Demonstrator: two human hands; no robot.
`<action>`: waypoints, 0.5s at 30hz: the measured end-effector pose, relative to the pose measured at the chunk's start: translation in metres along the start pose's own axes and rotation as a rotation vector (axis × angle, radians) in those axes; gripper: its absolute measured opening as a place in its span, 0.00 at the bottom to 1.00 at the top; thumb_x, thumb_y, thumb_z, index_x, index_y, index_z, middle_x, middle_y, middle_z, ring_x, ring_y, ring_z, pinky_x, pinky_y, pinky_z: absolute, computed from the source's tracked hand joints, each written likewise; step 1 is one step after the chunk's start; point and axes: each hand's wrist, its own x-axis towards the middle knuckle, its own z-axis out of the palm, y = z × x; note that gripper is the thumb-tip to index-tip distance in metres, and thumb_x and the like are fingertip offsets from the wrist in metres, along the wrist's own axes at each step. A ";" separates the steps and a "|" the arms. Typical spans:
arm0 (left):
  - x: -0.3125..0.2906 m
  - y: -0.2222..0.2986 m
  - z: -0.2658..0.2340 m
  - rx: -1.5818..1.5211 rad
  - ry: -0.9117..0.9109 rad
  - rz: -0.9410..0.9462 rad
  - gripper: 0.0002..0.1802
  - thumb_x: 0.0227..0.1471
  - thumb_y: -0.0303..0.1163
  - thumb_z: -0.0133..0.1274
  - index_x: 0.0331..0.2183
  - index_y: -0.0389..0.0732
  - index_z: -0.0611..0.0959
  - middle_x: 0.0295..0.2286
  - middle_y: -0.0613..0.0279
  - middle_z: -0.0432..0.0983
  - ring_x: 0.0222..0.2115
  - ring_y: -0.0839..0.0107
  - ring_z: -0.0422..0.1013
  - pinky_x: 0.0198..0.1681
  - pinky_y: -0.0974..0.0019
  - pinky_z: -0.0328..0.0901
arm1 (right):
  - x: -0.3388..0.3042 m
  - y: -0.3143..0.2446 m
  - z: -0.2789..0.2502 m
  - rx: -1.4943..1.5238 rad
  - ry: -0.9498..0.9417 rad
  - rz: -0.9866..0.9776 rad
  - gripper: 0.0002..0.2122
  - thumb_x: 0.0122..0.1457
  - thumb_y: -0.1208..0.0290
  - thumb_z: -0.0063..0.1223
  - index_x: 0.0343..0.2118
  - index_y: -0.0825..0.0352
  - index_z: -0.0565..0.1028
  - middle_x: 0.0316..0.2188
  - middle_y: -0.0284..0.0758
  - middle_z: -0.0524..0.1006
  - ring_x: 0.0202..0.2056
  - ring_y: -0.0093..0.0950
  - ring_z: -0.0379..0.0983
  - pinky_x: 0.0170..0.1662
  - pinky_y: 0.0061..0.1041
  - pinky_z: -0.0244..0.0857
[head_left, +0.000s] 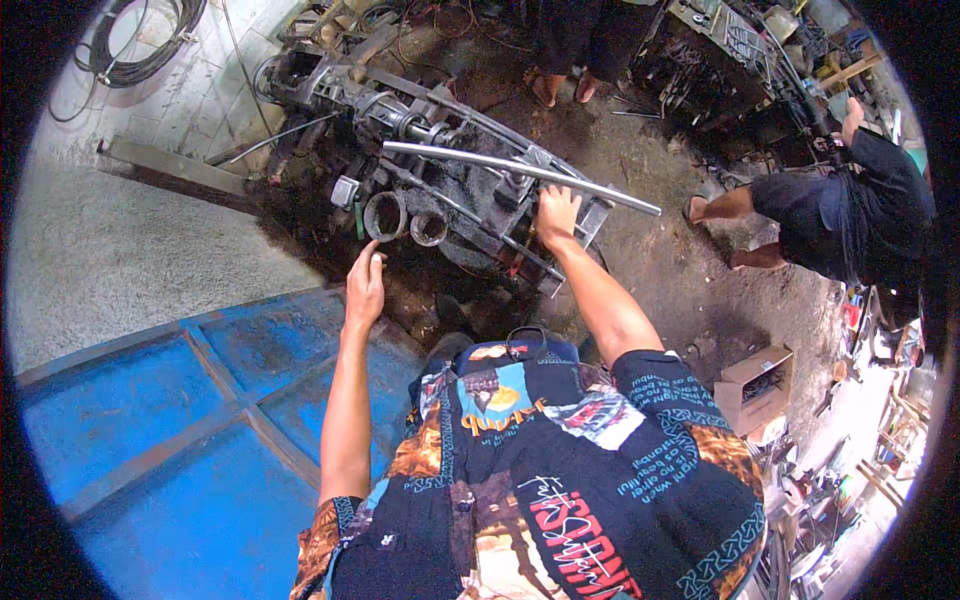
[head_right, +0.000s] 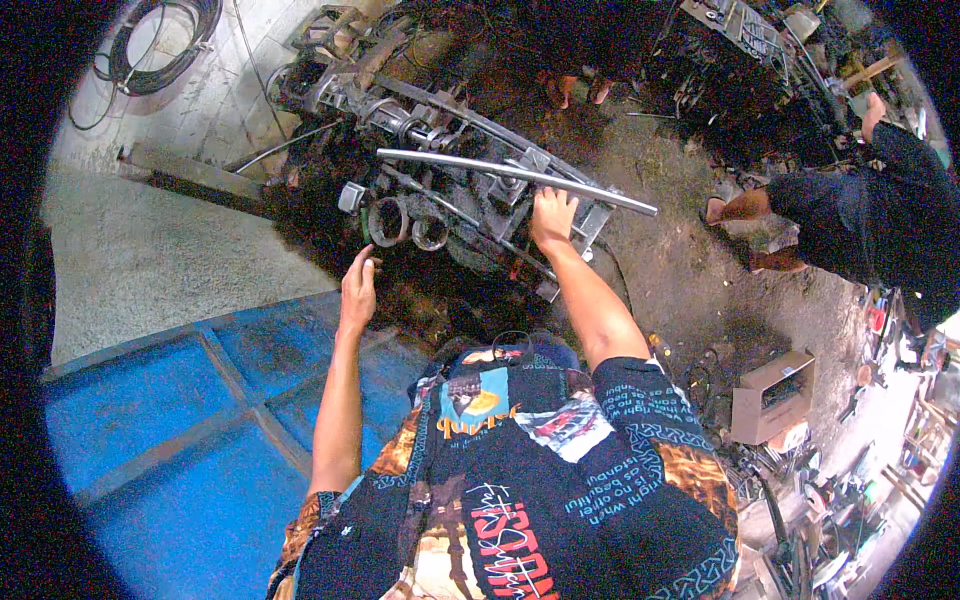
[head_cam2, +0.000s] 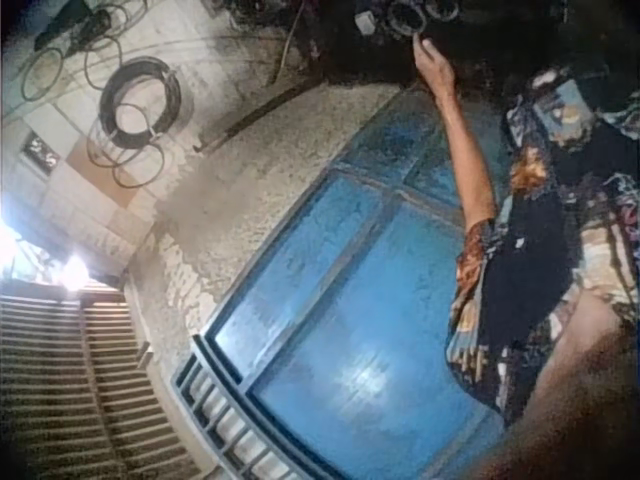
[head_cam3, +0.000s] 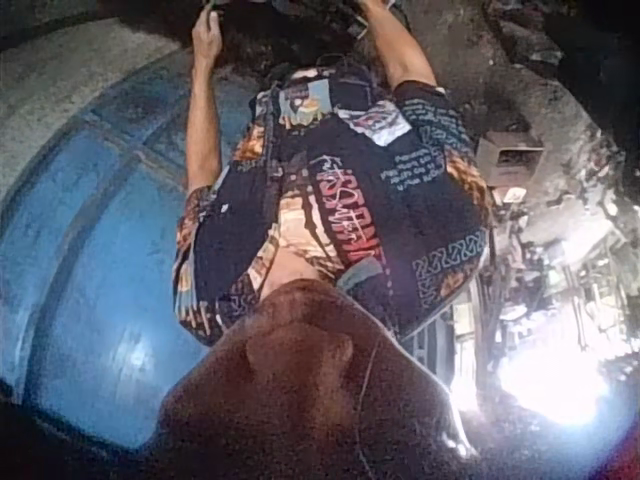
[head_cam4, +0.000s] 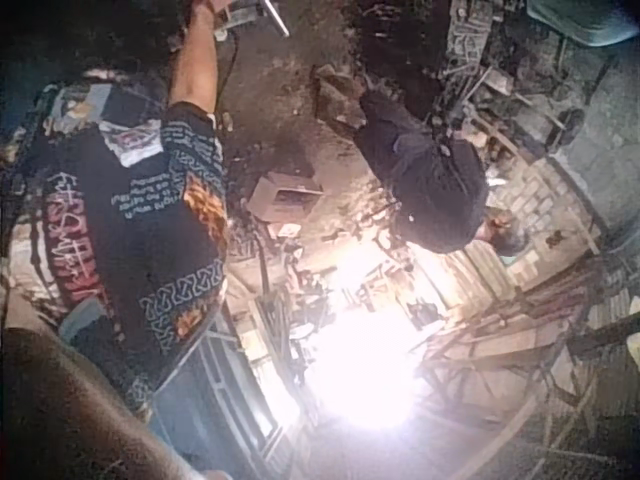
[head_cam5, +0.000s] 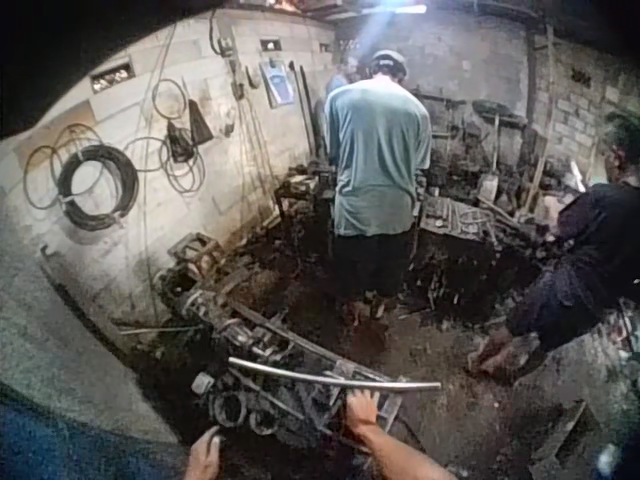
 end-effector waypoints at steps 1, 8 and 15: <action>0.002 0.000 0.002 0.002 -0.002 0.004 0.21 0.62 0.35 0.40 0.52 0.34 0.73 0.39 0.49 0.78 0.40 0.57 0.74 0.47 0.60 0.66 | 0.002 0.000 0.004 0.017 0.038 -0.022 0.11 0.50 0.76 0.50 0.37 0.65 0.78 0.44 0.36 0.75 0.52 0.37 0.66 0.52 0.49 0.57; 0.029 0.038 0.007 0.058 -0.054 0.164 0.18 0.57 0.31 0.50 0.48 0.36 0.77 0.38 0.48 0.76 0.38 0.56 0.74 0.44 0.60 0.67 | -0.002 0.015 -0.010 -0.003 -0.124 -0.059 0.08 0.48 0.75 0.49 0.30 0.64 0.79 0.39 0.38 0.76 0.47 0.35 0.69 0.49 0.38 0.59; 0.106 0.085 0.032 0.451 -0.005 0.654 0.26 0.52 0.36 0.55 0.53 0.44 0.74 0.50 0.52 0.67 0.53 0.53 0.62 0.54 0.53 0.59 | -0.082 0.069 -0.043 -0.023 -0.108 -0.026 0.06 0.45 0.73 0.52 0.25 0.67 0.79 0.32 0.43 0.77 0.36 0.41 0.75 0.40 0.39 0.67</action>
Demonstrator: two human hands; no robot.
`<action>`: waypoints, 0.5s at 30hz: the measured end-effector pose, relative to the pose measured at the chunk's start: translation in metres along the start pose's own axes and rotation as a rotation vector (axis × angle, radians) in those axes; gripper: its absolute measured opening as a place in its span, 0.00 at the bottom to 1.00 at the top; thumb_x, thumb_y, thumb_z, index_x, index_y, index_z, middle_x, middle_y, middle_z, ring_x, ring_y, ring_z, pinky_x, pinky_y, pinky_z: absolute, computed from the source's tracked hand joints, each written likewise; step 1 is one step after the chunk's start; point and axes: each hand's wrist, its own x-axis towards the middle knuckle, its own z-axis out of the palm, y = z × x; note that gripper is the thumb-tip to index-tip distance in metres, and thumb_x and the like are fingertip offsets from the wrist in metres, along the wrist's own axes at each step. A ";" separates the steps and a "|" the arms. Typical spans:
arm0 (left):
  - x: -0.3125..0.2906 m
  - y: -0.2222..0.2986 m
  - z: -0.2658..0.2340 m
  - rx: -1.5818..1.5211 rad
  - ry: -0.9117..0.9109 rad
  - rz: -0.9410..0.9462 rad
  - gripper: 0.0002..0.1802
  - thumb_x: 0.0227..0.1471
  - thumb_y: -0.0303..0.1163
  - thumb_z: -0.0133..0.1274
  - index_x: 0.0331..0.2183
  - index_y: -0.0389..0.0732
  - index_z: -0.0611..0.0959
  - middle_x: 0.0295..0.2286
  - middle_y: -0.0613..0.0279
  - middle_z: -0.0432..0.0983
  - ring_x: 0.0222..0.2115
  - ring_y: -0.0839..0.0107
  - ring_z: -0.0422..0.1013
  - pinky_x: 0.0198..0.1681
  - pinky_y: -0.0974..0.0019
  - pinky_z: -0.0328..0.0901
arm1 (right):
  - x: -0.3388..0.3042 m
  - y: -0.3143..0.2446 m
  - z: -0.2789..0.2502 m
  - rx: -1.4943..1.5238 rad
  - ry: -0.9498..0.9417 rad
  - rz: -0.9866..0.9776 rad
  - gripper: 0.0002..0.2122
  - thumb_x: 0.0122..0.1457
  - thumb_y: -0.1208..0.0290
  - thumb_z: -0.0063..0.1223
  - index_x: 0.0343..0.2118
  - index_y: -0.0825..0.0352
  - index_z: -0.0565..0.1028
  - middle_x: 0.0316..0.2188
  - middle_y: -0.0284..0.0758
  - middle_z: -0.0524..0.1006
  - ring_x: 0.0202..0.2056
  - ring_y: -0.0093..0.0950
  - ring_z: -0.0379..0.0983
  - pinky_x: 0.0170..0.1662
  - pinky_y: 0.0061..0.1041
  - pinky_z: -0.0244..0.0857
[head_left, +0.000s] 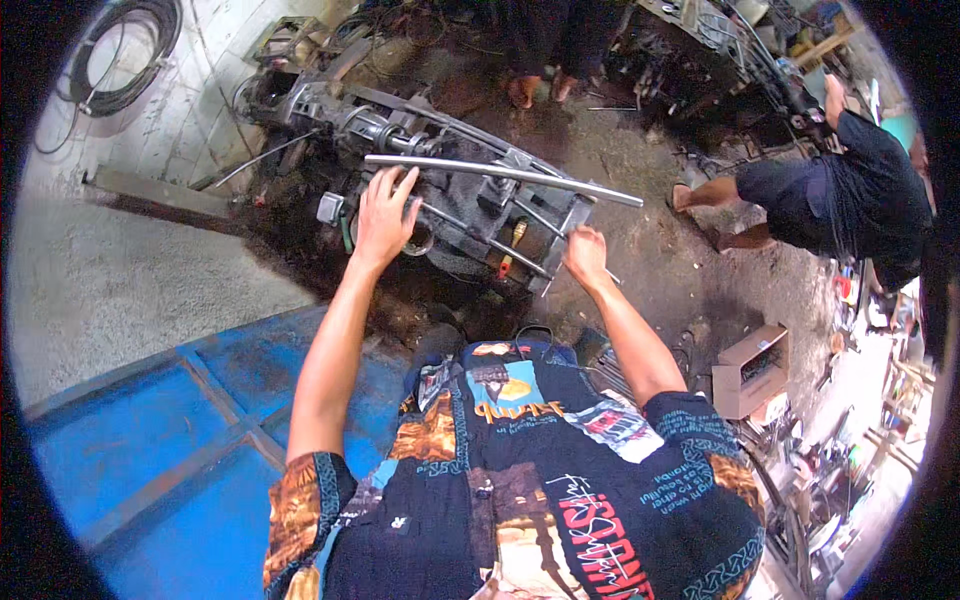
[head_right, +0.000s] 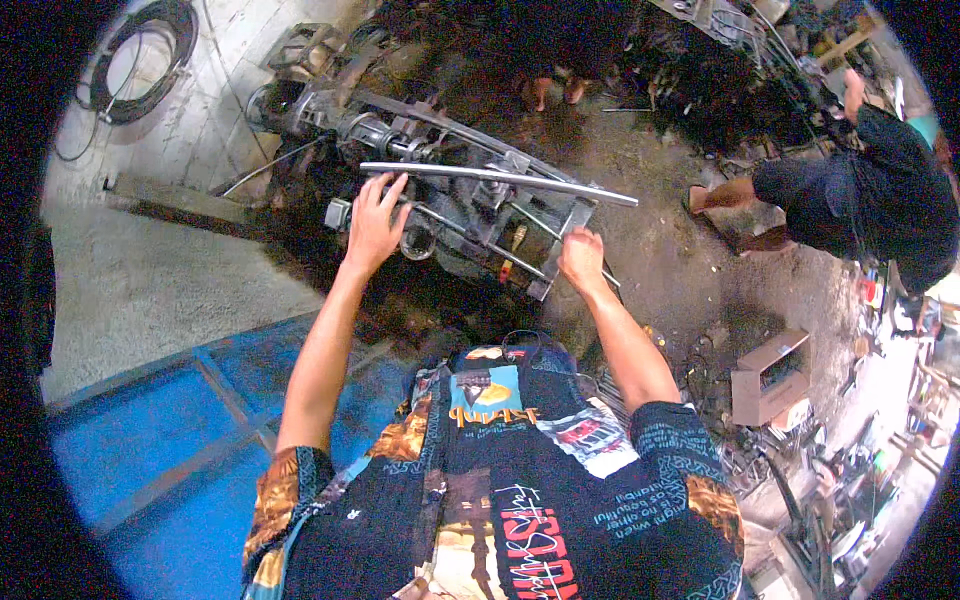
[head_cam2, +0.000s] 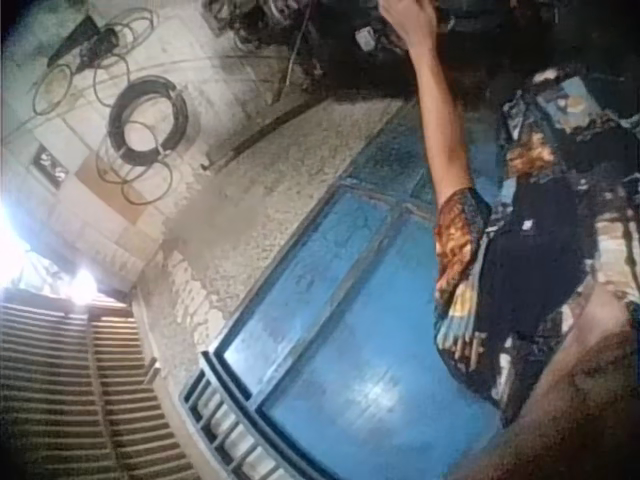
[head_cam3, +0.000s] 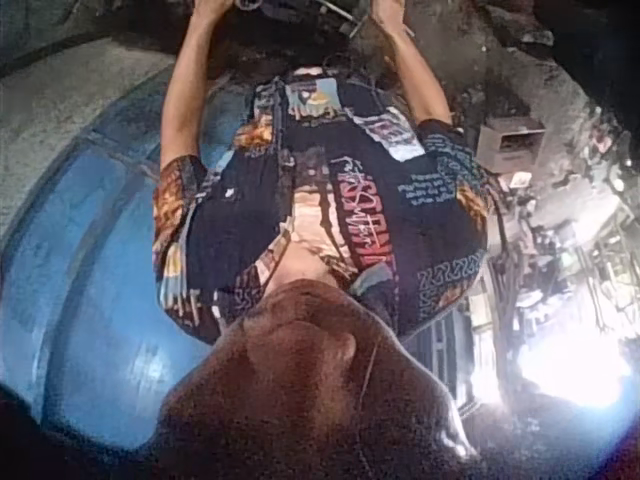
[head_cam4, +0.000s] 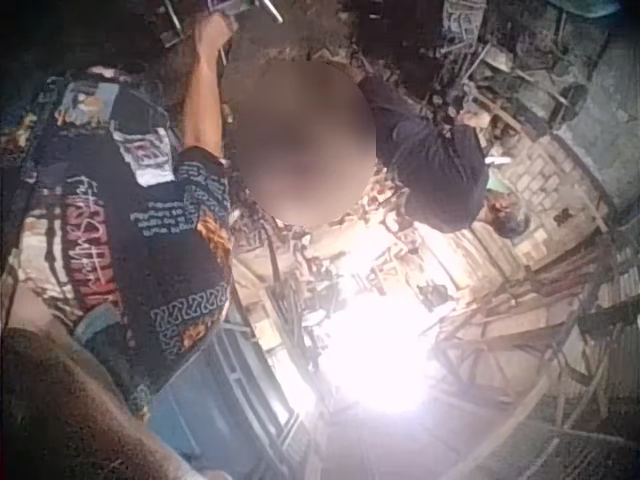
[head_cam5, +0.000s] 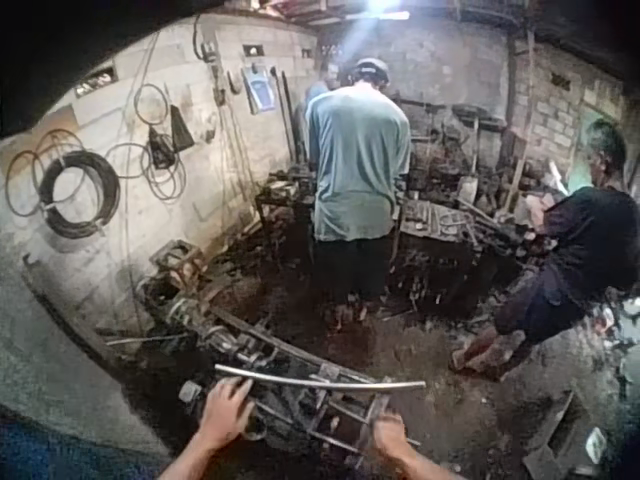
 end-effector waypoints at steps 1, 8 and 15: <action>0.014 0.000 0.004 0.058 -0.016 0.050 0.28 0.53 0.38 0.55 0.55 0.45 0.72 0.52 0.52 0.65 0.55 0.53 0.59 0.56 0.50 0.56 | -0.010 0.002 -0.005 -0.006 0.004 0.017 0.06 0.45 0.73 0.52 0.25 0.67 0.79 0.32 0.43 0.77 0.36 0.41 0.75 0.40 0.39 0.67; 0.059 -0.039 0.066 0.137 -0.182 0.150 0.28 0.60 0.51 0.42 0.60 0.60 0.64 0.57 0.52 0.59 0.61 0.52 0.51 0.62 0.34 0.38 | -0.082 -0.020 -0.035 0.254 -0.011 0.167 0.08 0.48 0.69 0.56 0.29 0.66 0.81 0.30 0.46 0.78 0.34 0.45 0.76 0.39 0.43 0.69; 0.106 -0.047 0.077 0.080 -0.147 0.360 0.32 0.61 0.54 0.39 0.64 0.65 0.55 0.64 0.49 0.46 0.65 0.49 0.39 0.63 0.34 0.35 | -0.094 -0.120 -0.038 0.323 -0.021 0.274 0.09 0.49 0.69 0.54 0.30 0.69 0.80 0.29 0.46 0.76 0.35 0.46 0.74 0.41 0.44 0.68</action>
